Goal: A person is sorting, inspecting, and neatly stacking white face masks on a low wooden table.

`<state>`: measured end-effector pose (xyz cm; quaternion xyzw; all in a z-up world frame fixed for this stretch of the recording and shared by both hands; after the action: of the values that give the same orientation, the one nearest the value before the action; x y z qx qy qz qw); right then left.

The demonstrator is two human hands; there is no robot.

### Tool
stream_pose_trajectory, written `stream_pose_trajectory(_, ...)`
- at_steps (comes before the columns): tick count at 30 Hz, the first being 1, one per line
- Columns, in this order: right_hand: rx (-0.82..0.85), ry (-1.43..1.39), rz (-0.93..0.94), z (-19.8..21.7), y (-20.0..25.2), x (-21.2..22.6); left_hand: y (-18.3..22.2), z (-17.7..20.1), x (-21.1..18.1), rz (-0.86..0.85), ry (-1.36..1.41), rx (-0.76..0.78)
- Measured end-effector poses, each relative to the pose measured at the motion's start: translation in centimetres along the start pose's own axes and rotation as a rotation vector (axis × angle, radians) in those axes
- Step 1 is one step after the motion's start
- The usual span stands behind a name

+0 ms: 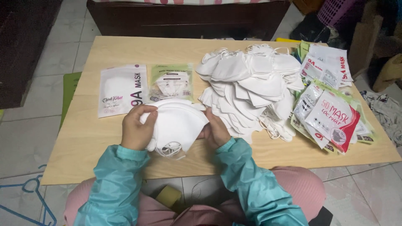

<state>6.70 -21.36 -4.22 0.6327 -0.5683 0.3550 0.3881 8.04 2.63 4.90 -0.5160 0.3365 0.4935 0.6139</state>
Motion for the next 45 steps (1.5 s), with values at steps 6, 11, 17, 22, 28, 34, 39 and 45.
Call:
stream_pose_trajectory(6, -0.105, 0.237, -0.019, 4.9, 0.9, -1.3, 0.5, -1.5, -1.2, 0.047, -0.029, 0.056)
stream_pose_trajectory(11, -0.257, 0.294, 0.059, 7.6, 2.1, 3.5, 0.6, -1.8, 0.4, 0.103, -0.03, 0.056)
stream_pose_trajectory(17, -0.403, 0.135, 0.37, 10.2, 3.8, 10.0, 0.9, -2.7, 2.0, 0.185, -0.072, 0.091)
stream_pose_trajectory(22, -0.225, 0.029, 0.283, 9.5, 2.4, 5.7, 1.0, -4.0, 3.3, 0.217, -0.076, 0.148)
stream_pose_trajectory(28, -0.102, 0.394, 0.087, 6.0, 1.5, -0.2, 1.6, -5.4, 4.8, 0.353, 0.209, 0.184)
stream_pose_trajectory(34, -0.045, 0.492, 0.063, 5.9, 1.1, -1.8, 1.9, -6.2, 4.4, 0.276, 0.193, 0.221)
stream_pose_trajectory(39, -0.242, 0.777, 0.116, 7.9, -0.4, -2.3, 0.3, -2.8, 3.4, 0.182, 0.108, 0.076)
stream_pose_trajectory(45, 0.08, 1.71, 0.115, 1.1, -1.5, -2.6, -0.2, -0.2, -1.7, 0.067, 0.203, -0.012)
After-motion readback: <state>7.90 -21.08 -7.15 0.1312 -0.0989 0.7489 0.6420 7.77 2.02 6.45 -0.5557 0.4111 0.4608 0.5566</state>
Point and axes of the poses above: each hand's wrist, its own y-axis away from the middle knuckle, its own z-axis out of the back of the hand, x = y × z, the point moved 9 cm from there along -y, towards the middle knuckle, and after that the axes turned 6 degrees about y, right-handed, at the moved point
